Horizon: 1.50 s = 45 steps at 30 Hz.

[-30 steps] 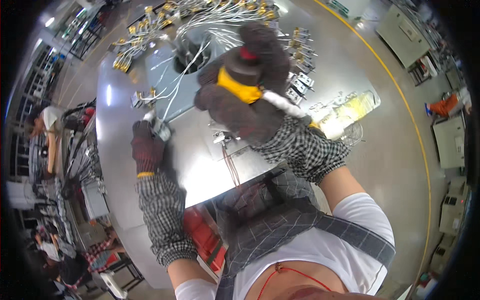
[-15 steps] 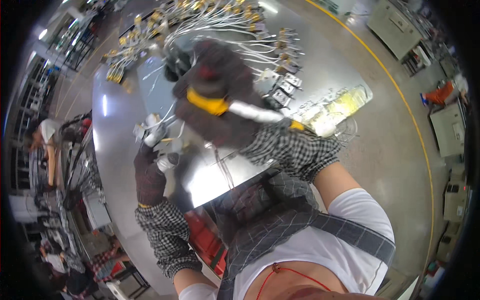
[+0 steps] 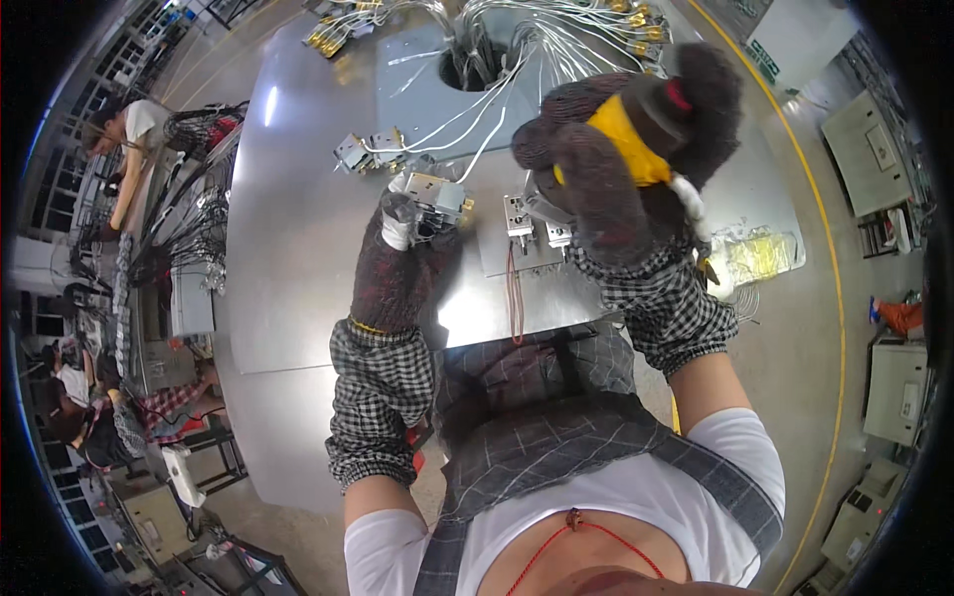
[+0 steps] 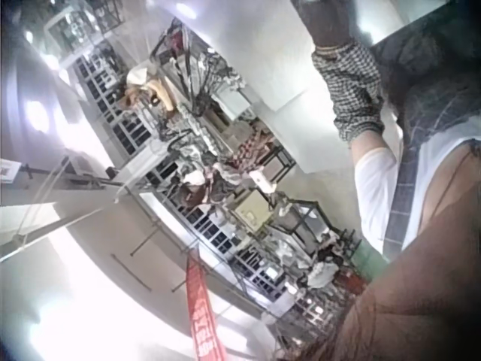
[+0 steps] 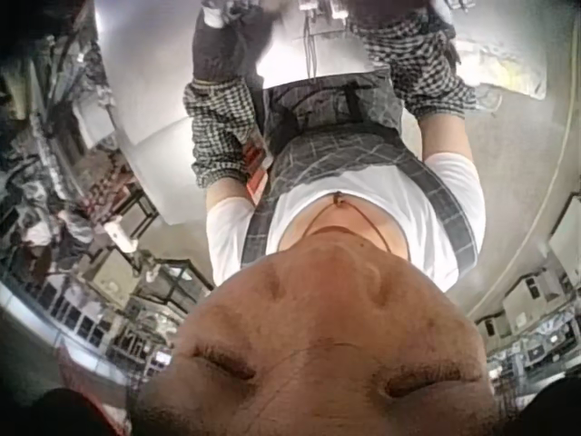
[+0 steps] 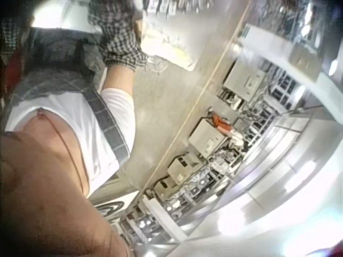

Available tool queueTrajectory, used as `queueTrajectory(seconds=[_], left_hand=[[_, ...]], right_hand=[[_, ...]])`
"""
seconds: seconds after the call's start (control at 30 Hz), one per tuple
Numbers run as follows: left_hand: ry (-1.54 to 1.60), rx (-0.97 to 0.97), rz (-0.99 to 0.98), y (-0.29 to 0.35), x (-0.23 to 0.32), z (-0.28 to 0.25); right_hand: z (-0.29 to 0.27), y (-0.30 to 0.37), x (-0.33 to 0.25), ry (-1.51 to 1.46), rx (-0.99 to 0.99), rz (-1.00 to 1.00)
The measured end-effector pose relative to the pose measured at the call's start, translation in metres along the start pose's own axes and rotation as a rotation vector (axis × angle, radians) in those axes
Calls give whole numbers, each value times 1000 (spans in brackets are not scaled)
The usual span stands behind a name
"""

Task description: Assemble complex electronic wiring and components onto a metal base plate at a workstation.

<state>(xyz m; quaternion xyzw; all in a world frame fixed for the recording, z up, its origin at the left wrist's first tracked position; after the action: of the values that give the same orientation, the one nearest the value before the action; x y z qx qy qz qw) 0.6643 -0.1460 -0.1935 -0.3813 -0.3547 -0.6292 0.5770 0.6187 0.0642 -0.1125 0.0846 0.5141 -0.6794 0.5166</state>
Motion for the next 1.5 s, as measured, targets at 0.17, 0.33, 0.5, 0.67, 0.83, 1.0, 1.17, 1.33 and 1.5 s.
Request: queueTrajectory(seconds=[0.17, 0.33, 0.5, 0.67, 0.83, 1.0, 1.17, 1.33, 1.5], left_hand=[[-411, -109, 120, -1, 3, 2], [-550, -164, 135, 1, -4, 3], [-725, -178, 207, 0, 2, 4], [-689, -179, 229, 1, -1, 5], [-596, -170, 170, 0, -9, 0], [-664, -190, 194, -1, -7, 1], [-563, -195, 136, -2, -16, -4], [-633, -222, 160, -3, -17, -5], [-665, -215, 161, -3, -18, -5]], right_hand=[[-2, 10, 0, 126, -140, 110], [-4, 8, 8, 134, -130, 100], [-3, 7, 11, 121, -101, 85], [-4, 8, 10, 117, -88, 81], [0, 12, 7, 123, -102, 79], [4, 13, -4, 51, -24, 55], [5, 16, -18, -84, 172, 32], [-9, 12, 5, 74, -26, 33], [-2, 10, 9, 108, -102, 27]])
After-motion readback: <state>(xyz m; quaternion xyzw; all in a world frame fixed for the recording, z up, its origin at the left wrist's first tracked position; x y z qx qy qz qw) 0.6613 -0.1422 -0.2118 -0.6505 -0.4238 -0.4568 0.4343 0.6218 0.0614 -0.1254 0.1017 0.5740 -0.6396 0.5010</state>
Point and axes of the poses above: each hand's wrist, its own y-axis away from the middle knuckle, its own z-axis out of the palm, x = y × z, the point moved 5 cm from there along -y, towards the middle knuckle, and after that the axes turned 14 degrees about -y, right-handed, at the moved point
